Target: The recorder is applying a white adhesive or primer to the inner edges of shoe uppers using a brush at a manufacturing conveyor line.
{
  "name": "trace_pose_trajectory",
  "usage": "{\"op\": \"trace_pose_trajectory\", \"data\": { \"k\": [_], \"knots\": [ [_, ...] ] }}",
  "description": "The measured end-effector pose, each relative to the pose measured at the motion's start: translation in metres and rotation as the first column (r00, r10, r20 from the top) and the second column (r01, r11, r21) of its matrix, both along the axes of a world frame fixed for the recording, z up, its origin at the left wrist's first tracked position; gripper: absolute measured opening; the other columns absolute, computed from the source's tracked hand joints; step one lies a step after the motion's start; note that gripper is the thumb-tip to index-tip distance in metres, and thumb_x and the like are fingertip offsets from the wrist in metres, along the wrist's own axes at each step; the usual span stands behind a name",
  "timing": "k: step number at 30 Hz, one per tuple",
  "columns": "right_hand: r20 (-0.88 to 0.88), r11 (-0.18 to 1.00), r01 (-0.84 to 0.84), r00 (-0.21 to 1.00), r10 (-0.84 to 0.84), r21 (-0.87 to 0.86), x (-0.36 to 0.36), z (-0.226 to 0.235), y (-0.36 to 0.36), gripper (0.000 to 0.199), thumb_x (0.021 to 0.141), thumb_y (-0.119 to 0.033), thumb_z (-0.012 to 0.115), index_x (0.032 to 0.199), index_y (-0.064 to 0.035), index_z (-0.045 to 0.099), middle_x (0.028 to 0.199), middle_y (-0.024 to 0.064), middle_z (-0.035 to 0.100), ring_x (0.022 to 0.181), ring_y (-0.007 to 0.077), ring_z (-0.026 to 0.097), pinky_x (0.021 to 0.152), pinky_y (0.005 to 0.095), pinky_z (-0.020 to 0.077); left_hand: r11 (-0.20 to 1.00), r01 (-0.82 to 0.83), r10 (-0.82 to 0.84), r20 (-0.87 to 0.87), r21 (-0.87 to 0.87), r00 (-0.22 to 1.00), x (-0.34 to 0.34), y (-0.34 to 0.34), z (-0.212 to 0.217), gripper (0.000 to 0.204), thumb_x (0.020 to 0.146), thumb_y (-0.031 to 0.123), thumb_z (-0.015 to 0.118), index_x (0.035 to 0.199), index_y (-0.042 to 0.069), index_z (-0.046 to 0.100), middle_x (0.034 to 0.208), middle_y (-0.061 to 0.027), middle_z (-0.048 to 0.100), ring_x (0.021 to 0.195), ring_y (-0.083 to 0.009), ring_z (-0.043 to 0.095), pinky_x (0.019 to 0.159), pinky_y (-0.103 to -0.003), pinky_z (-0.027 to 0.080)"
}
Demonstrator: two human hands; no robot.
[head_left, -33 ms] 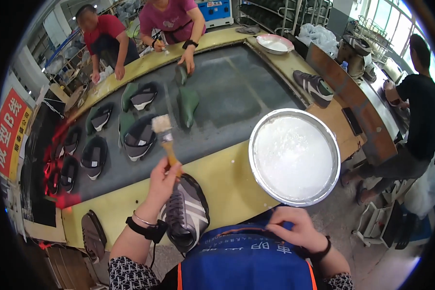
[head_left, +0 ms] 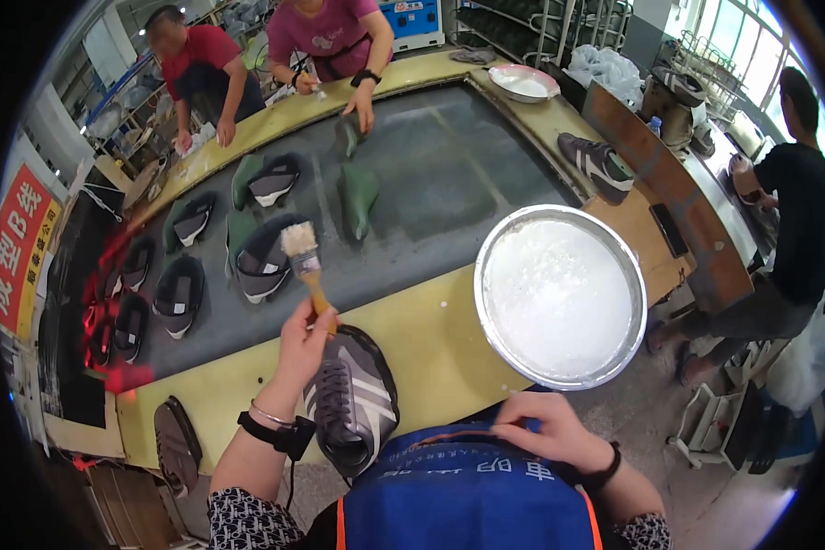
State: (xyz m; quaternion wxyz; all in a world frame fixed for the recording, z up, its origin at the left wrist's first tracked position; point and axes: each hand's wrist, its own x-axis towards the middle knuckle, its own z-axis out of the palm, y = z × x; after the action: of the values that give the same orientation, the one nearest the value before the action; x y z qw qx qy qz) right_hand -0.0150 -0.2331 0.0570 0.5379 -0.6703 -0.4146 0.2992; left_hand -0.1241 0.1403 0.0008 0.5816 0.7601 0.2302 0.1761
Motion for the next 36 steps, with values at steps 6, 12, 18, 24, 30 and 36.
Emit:
{"op": "trace_pose_trajectory", "data": {
  "k": [6,12,18,24,30,36],
  "knots": [
    [-0.012,0.823,-0.561,0.826,0.564,0.089,-0.022,-0.055,0.092,0.019,0.099,-0.014,0.061,0.114,-0.0056,0.069,0.108,0.0105,0.070,0.097,0.0272,0.067,0.084,0.0353,0.0524,1.000,0.027,-0.027,-0.028,0.011,0.999,-0.025,0.038,-0.057,0.025,0.105,0.020,0.056,0.120,0.000,0.060,0.109,-0.0062,0.069,0.101,-0.0111,0.061,0.089,-0.026,0.047],
    [0.227,0.611,-0.700,0.570,0.790,-0.369,-0.068,-0.070,0.153,0.046,0.097,-0.024,0.061,0.140,-0.0096,0.054,0.134,0.0081,0.062,0.116,0.0309,0.062,0.096,0.0394,0.0524,0.999,-0.002,-0.001,-0.052,-0.048,0.999,-0.034,0.049,-0.079,0.026,0.102,0.023,0.062,0.117,0.001,0.060,0.097,-0.0054,0.066,0.088,-0.0095,0.060,0.080,-0.027,0.048],
    [0.520,0.741,-0.360,0.541,0.661,-0.567,-0.064,-0.070,0.131,0.054,0.087,-0.035,0.073,0.123,0.0022,0.058,0.112,0.0175,0.062,0.096,0.0367,0.067,0.078,0.0439,0.0558,0.998,0.015,-0.013,0.026,-0.056,1.000,-0.043,0.041,-0.073,0.032,0.102,0.016,0.061,0.129,-0.002,0.058,0.111,-0.0075,0.068,0.099,-0.0131,0.063,0.086,-0.029,0.051],
    [0.597,0.814,-0.369,0.554,0.580,-0.448,-0.046,-0.081,0.132,0.044,0.073,-0.024,0.080,0.105,-0.0001,0.061,0.102,0.0170,0.061,0.090,0.0376,0.067,0.075,0.0456,0.0545,0.996,-0.035,0.031,-0.049,-0.086,0.998,-0.048,0.036,-0.075,0.035,0.103,0.015,0.060,0.133,-0.002,0.057,0.118,-0.0054,0.064,0.104,-0.0115,0.059,0.091,-0.025,0.045],
    [0.615,0.939,-0.311,0.715,0.332,-0.146,-0.041,-0.064,0.120,0.033,0.072,-0.015,0.078,0.100,-0.0080,0.062,0.098,0.0110,0.058,0.083,0.0360,0.066,0.071,0.0484,0.0524,0.944,-0.316,0.321,0.045,-0.096,0.946,-0.069,0.051,-0.073,0.042,0.106,0.028,0.053,0.138,0.000,0.053,0.130,-0.0120,0.062,0.120,-0.0203,0.055,0.106,-0.034,0.040],
    [0.637,0.967,-0.241,0.759,0.136,0.080,-0.026,0.012,0.072,0.040,0.072,-0.008,0.074,0.106,-0.0093,0.053,0.104,0.0101,0.051,0.090,0.0352,0.061,0.069,0.0477,0.0507,0.669,-0.669,0.743,0.290,-0.324,0.603,-0.077,0.079,-0.018,0.041,0.107,0.033,0.050,0.133,0.001,0.049,0.117,-0.0143,0.065,0.102,-0.0238,0.063,0.092,-0.038,0.052]
  ]
}}
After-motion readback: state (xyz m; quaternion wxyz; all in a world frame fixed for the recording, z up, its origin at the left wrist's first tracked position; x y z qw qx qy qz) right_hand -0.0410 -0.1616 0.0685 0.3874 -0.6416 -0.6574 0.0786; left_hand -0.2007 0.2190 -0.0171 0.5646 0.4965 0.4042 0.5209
